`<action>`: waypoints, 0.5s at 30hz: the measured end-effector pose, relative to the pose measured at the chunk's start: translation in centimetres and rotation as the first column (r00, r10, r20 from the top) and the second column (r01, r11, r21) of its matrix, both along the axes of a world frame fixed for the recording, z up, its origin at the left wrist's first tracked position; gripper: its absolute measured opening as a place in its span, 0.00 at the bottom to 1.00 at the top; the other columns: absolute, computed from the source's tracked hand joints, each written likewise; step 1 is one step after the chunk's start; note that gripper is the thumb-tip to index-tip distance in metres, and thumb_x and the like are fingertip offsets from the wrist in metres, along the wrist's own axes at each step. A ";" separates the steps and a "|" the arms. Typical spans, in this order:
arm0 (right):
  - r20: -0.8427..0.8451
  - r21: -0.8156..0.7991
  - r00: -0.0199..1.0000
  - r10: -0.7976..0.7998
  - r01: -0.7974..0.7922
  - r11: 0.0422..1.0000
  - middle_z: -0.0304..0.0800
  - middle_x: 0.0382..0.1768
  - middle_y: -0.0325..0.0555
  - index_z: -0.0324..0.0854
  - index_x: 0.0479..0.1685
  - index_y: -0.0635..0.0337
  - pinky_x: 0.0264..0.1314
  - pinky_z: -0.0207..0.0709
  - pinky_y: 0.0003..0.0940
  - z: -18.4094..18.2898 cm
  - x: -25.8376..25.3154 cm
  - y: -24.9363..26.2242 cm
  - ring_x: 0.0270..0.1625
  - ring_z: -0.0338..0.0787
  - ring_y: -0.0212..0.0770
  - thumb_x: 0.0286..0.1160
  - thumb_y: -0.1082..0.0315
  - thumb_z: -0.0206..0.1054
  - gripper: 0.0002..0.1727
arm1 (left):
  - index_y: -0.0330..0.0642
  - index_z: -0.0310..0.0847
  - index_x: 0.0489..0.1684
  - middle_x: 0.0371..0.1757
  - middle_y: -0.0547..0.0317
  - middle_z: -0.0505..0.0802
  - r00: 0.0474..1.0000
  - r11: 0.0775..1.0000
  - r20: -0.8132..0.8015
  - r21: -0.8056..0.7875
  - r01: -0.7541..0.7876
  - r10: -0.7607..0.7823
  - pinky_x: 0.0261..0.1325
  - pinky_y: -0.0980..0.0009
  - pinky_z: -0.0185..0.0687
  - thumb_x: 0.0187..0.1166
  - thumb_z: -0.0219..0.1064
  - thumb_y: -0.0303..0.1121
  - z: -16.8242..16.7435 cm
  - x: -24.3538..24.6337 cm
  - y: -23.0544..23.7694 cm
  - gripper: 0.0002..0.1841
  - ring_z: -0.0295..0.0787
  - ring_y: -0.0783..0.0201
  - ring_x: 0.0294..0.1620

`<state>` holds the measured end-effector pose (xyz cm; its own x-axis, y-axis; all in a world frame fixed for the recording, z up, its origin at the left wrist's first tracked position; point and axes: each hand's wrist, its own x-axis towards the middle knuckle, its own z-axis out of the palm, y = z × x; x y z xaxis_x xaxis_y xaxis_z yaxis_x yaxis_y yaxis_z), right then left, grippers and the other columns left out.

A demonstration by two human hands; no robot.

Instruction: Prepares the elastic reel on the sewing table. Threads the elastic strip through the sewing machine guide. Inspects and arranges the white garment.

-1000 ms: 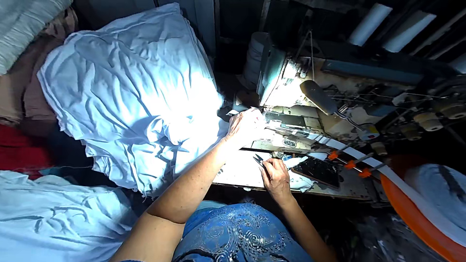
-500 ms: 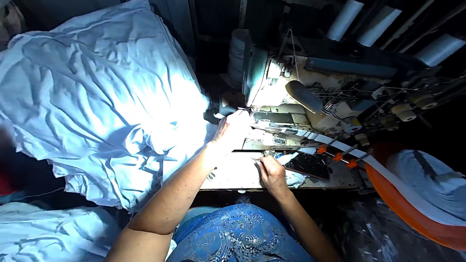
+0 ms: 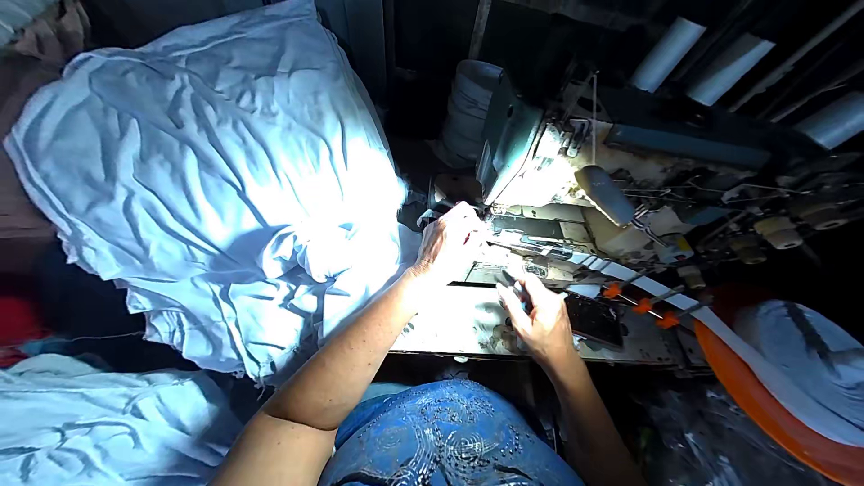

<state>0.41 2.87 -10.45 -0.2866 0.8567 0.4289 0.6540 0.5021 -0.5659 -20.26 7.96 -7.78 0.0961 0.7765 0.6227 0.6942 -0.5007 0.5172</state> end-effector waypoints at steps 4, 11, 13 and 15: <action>0.167 0.029 0.985 0.038 -0.044 0.999 0.90 0.26 0.52 0.90 0.39 0.68 0.30 0.85 0.52 -5.6 0.6 -1.4 0.28 0.92 0.51 0.70 0.59 0.70 0.17 | 0.34 0.90 0.38 0.44 0.45 0.92 0.978 0.993 -0.197 0.103 -0.051 0.070 0.57 0.49 0.81 0.73 0.68 0.25 0.2 0.5 -0.6 0.06 0.89 0.45 0.54; 0.027 0.380 0.997 0.072 -0.077 0.922 0.94 0.43 0.57 0.93 0.45 0.66 0.52 0.86 0.44 -6.0 -0.5 -0.2 0.47 0.93 0.52 0.71 0.58 0.71 0.18 | 0.27 0.79 0.48 0.29 0.48 0.87 0.987 0.852 0.137 -0.505 0.141 -0.082 0.31 0.66 0.86 0.86 0.59 0.25 4.2 1.8 -2.1 0.07 0.86 0.62 0.23; -0.034 0.498 0.995 0.099 -0.069 0.864 0.95 0.43 0.58 0.93 0.44 0.68 0.55 0.86 0.39 -4.3 -1.4 0.7 0.47 0.94 0.50 0.71 0.64 0.70 0.15 | 0.26 0.75 0.51 0.27 0.49 0.87 0.930 0.740 0.362 -0.610 0.284 -0.058 0.24 0.71 0.87 0.89 0.57 0.26 4.7 1.3 -1.5 0.08 0.87 0.66 0.17; -0.024 0.551 0.992 0.124 -0.090 0.830 0.94 0.47 0.59 0.93 0.49 0.66 0.59 0.86 0.37 -2.9 -2.4 1.6 0.51 0.94 0.49 0.74 0.68 0.70 0.12 | 0.27 0.79 0.48 0.22 0.51 0.89 0.931 0.746 0.363 -0.608 0.272 -0.044 0.21 0.74 0.81 0.87 0.59 0.27 4.6 0.7 -0.9 0.09 0.83 0.68 0.14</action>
